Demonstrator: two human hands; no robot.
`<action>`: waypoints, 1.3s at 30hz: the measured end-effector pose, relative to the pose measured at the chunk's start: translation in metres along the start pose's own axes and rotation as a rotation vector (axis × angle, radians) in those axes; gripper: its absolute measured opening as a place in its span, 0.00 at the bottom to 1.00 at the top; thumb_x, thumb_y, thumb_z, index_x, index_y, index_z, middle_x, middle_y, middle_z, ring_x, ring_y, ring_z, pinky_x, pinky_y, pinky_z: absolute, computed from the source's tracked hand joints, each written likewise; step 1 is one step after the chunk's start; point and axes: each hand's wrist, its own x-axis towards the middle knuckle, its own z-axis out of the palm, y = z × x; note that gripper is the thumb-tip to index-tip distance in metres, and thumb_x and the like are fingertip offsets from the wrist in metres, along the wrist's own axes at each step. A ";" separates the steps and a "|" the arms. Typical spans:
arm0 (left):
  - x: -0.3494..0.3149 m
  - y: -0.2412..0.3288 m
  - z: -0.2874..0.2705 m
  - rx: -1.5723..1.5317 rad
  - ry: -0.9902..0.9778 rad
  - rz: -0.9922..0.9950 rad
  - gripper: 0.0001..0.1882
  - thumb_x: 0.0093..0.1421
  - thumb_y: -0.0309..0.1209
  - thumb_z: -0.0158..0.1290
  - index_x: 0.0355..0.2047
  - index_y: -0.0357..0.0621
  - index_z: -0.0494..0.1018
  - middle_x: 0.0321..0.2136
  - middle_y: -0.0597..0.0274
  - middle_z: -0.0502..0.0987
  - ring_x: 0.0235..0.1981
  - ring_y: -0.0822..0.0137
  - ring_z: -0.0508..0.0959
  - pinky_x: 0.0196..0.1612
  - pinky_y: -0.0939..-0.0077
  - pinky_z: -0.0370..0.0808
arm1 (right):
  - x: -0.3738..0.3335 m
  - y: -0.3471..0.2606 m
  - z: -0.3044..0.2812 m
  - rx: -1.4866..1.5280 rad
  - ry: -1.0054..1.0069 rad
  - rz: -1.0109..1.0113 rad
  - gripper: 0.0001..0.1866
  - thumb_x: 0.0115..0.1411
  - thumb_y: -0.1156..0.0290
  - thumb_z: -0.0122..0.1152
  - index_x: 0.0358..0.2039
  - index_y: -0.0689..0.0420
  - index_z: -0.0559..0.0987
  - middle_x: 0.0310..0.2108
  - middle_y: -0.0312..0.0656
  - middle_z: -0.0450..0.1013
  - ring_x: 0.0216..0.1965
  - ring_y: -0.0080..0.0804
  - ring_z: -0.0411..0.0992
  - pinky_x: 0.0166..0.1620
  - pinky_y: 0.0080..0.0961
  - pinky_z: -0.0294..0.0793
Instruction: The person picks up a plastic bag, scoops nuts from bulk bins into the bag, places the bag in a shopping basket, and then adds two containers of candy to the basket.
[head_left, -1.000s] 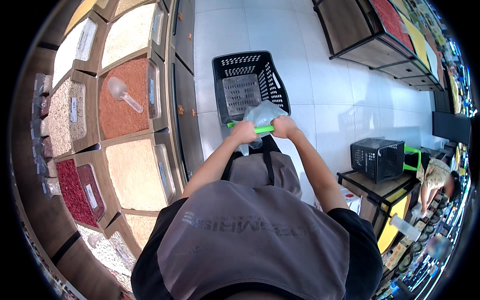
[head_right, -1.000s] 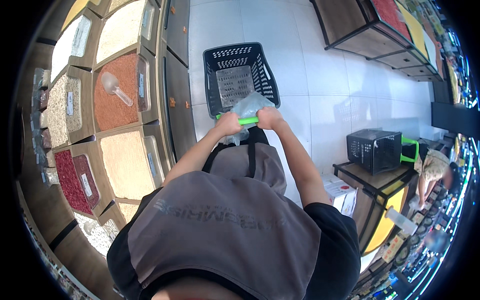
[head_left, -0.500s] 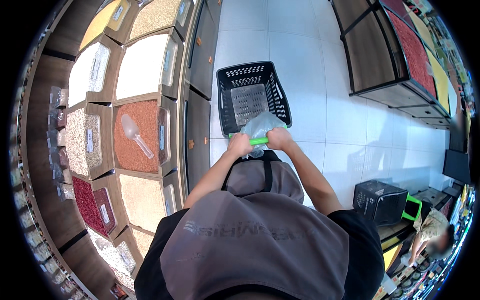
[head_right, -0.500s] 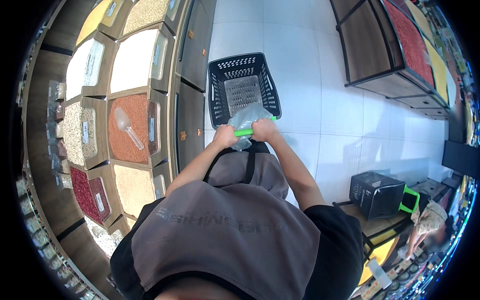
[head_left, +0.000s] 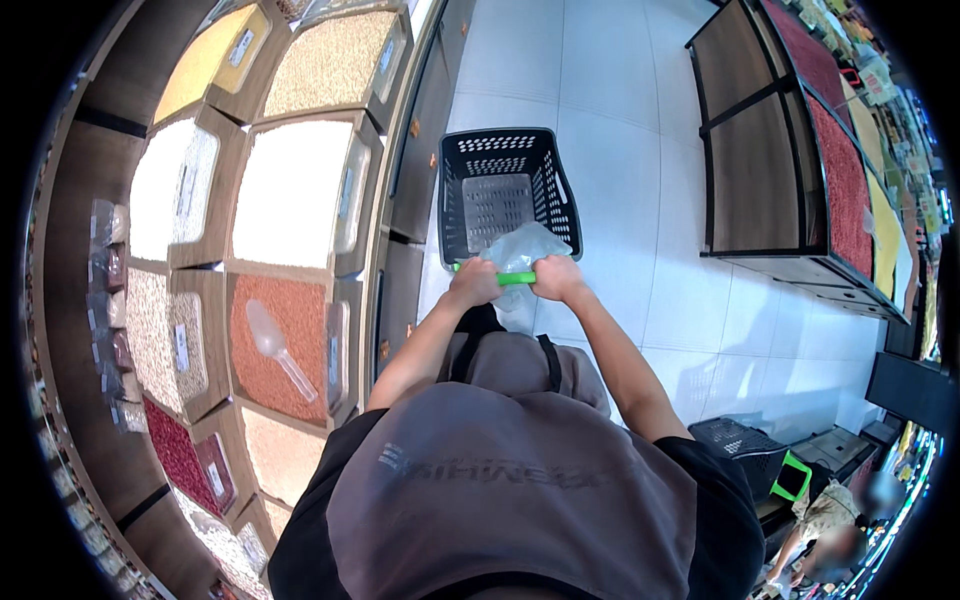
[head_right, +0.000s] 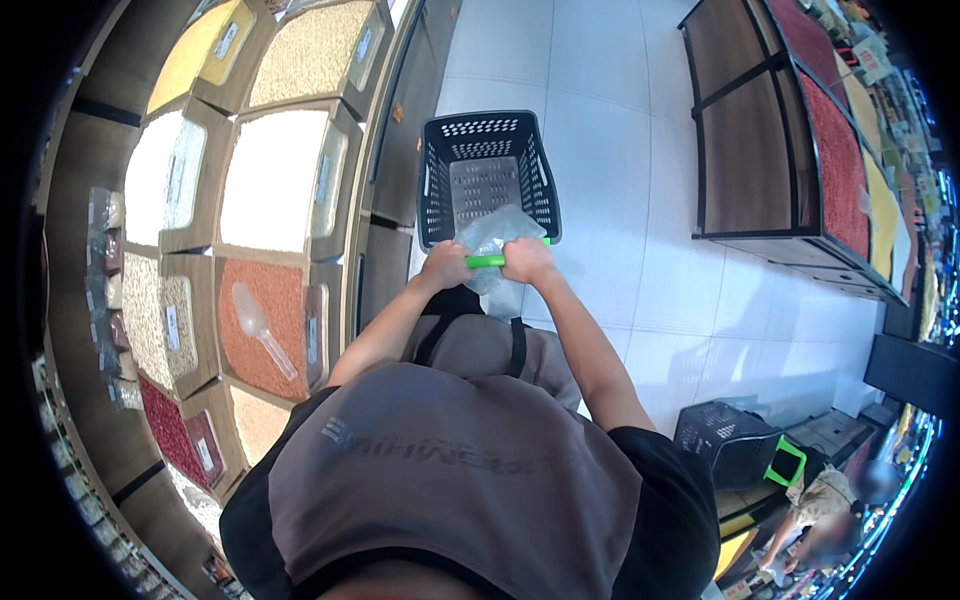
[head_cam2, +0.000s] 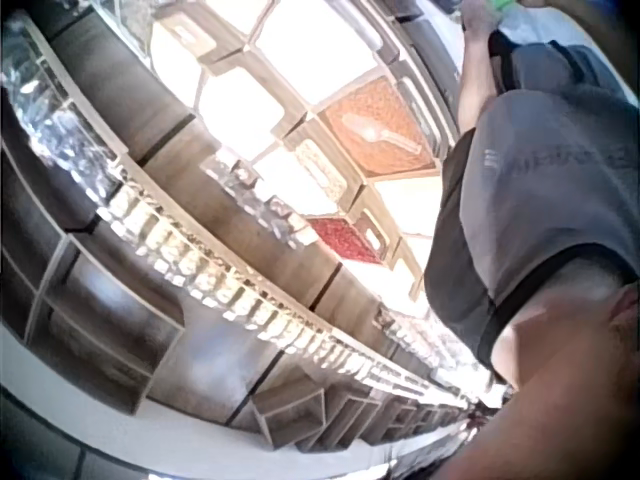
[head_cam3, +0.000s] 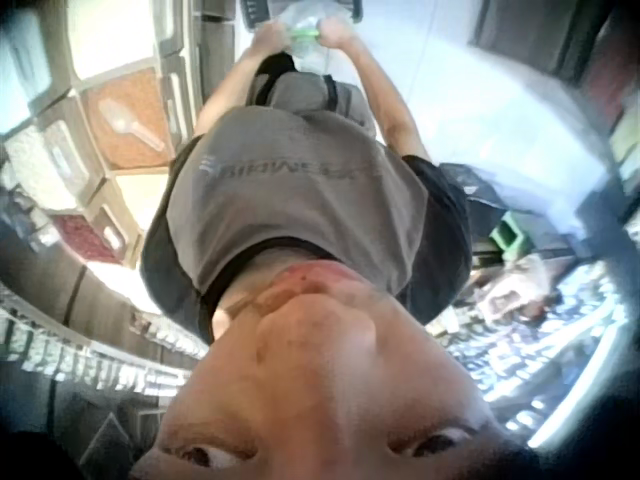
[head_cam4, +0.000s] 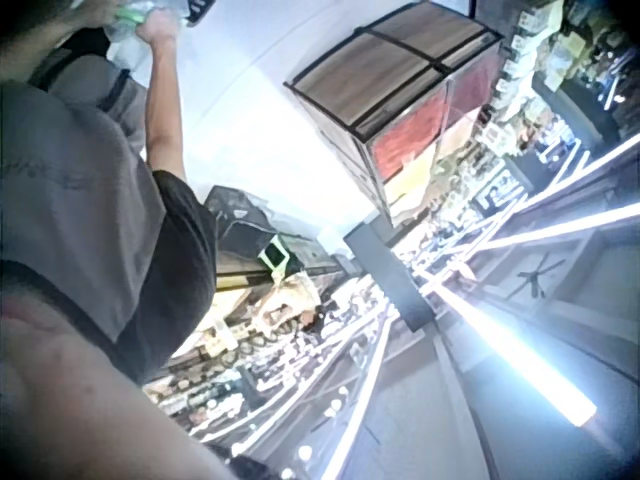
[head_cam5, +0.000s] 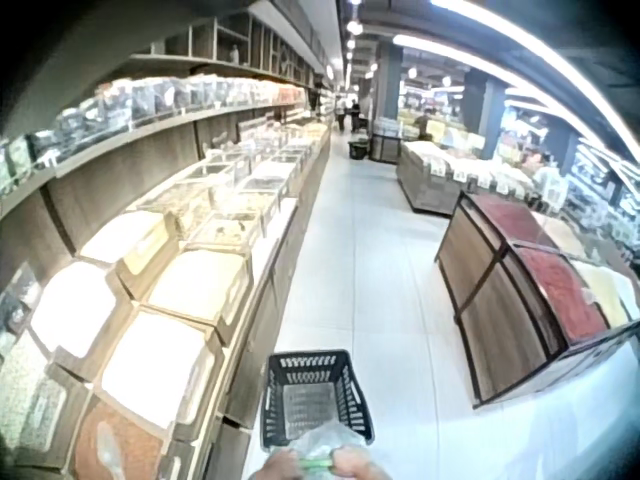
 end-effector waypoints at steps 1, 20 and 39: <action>0.015 -0.006 -0.010 -0.014 -0.014 0.014 0.10 0.48 0.37 0.58 0.25 0.44 0.82 0.27 0.44 0.80 0.34 0.46 0.81 0.43 0.56 0.77 | 0.014 0.002 -0.011 0.005 -0.001 0.027 0.13 0.50 0.61 0.56 0.27 0.56 0.83 0.30 0.52 0.79 0.35 0.51 0.78 0.42 0.44 0.78; 0.279 -0.092 -0.155 -0.043 -0.134 -0.065 0.13 0.46 0.39 0.59 0.29 0.45 0.82 0.28 0.44 0.80 0.34 0.46 0.81 0.40 0.55 0.77 | 0.246 0.077 -0.159 0.097 0.112 0.124 0.15 0.51 0.58 0.57 0.24 0.56 0.83 0.29 0.53 0.79 0.34 0.53 0.78 0.41 0.45 0.78; 0.423 -0.161 -0.529 -0.570 1.072 -0.026 0.25 0.61 0.45 0.58 0.51 0.39 0.76 0.49 0.49 0.78 0.52 0.61 0.77 0.58 0.70 0.69 | 0.417 0.175 -0.282 0.039 0.120 0.009 0.14 0.50 0.60 0.58 0.27 0.58 0.84 0.30 0.53 0.79 0.34 0.51 0.79 0.41 0.43 0.80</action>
